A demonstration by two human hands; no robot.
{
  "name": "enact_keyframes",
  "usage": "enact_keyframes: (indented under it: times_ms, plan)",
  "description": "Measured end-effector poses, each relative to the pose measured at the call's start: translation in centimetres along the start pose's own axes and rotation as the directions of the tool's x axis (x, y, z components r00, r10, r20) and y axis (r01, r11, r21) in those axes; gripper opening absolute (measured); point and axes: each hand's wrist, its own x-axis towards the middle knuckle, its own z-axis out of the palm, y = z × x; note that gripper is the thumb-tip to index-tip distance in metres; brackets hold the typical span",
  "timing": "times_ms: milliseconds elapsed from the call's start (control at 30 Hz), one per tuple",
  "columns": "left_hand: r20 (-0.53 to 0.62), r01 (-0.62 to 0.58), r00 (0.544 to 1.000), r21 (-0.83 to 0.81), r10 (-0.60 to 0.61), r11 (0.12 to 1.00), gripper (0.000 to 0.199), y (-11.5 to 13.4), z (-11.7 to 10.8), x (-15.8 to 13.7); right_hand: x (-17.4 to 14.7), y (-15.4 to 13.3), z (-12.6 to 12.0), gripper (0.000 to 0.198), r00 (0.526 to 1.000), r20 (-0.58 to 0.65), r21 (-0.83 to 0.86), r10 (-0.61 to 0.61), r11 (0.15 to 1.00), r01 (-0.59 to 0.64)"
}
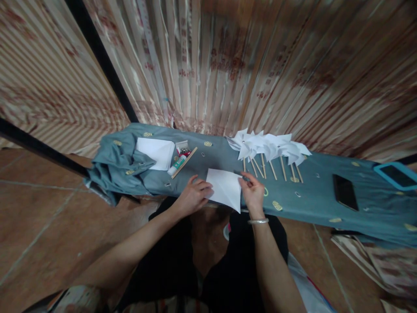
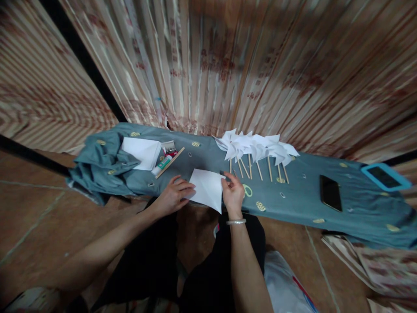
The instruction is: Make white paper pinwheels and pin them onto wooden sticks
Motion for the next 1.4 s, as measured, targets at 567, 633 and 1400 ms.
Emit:
enact_keyframes:
  times_ms: [567,633,1400]
  plan:
    - [-0.003,0.094,0.996,-0.020,-0.094,0.995,0.036,-1.5,0.1,0.6,-4.0,-1.7,0.4,0.056,0.755,0.436,-0.653,-0.490,0.406,0.640]
    - [-0.007,0.067,0.998,-0.108,-0.068,0.992,0.042,-0.8,0.5,1.3,-4.0,-1.5,0.7,0.054,0.763,0.437,-0.666,-0.477,0.399,0.631]
    - [0.047,0.086,0.996,-0.245,-0.077,0.966,0.026,-1.3,1.7,-1.4,-3.4,-0.6,-0.7,0.024,0.728,0.596,-0.175,-0.339,0.830,0.529]
